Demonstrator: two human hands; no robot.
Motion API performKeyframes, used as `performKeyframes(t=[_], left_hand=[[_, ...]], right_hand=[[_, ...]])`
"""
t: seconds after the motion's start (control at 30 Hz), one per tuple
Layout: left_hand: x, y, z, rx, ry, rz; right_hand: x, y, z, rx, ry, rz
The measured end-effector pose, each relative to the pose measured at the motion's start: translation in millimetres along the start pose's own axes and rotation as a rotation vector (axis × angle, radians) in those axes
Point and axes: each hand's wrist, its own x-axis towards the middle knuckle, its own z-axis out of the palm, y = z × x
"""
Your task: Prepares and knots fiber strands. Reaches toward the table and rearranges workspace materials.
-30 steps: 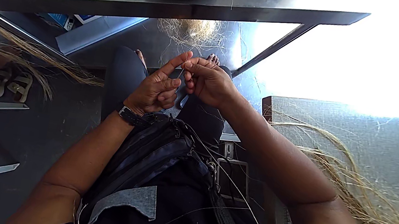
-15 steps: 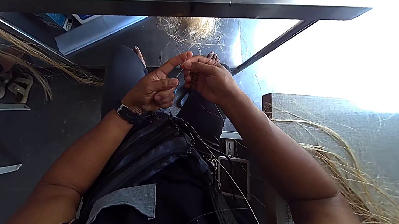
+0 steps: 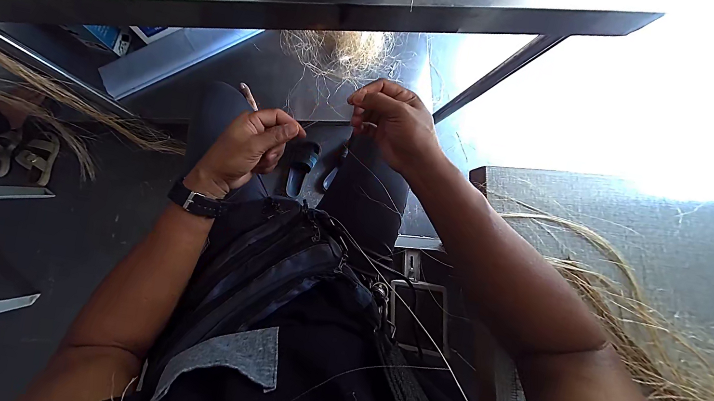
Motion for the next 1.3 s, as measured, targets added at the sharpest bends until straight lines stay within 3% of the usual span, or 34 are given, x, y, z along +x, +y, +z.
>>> performKeyframes(t=[0.2,0.43,0.73,1.07,1.2,1.3], left_hand=[[-7,7,-4,0.195,-0.038,0.027],[-22,20,-28,0.498,0.032,0.034],[-61,9,-62,0.572,0.078,-0.01],[-67,-12,-77,0.551,0.163,-0.078],[-68,-14,-72,0.5,0.222,-0.096],[-68,-15,-69,0.544,0.29,-0.113]], right_hand=[[3,0,-3,0.011,0.014,-0.014],[7,-8,-10,0.114,0.112,0.032],[11,-11,-16,0.187,0.146,0.054],[16,-15,-27,0.276,0.153,0.025],[18,-20,-33,0.31,0.283,0.031],[19,-20,-36,0.113,0.42,-0.043]])
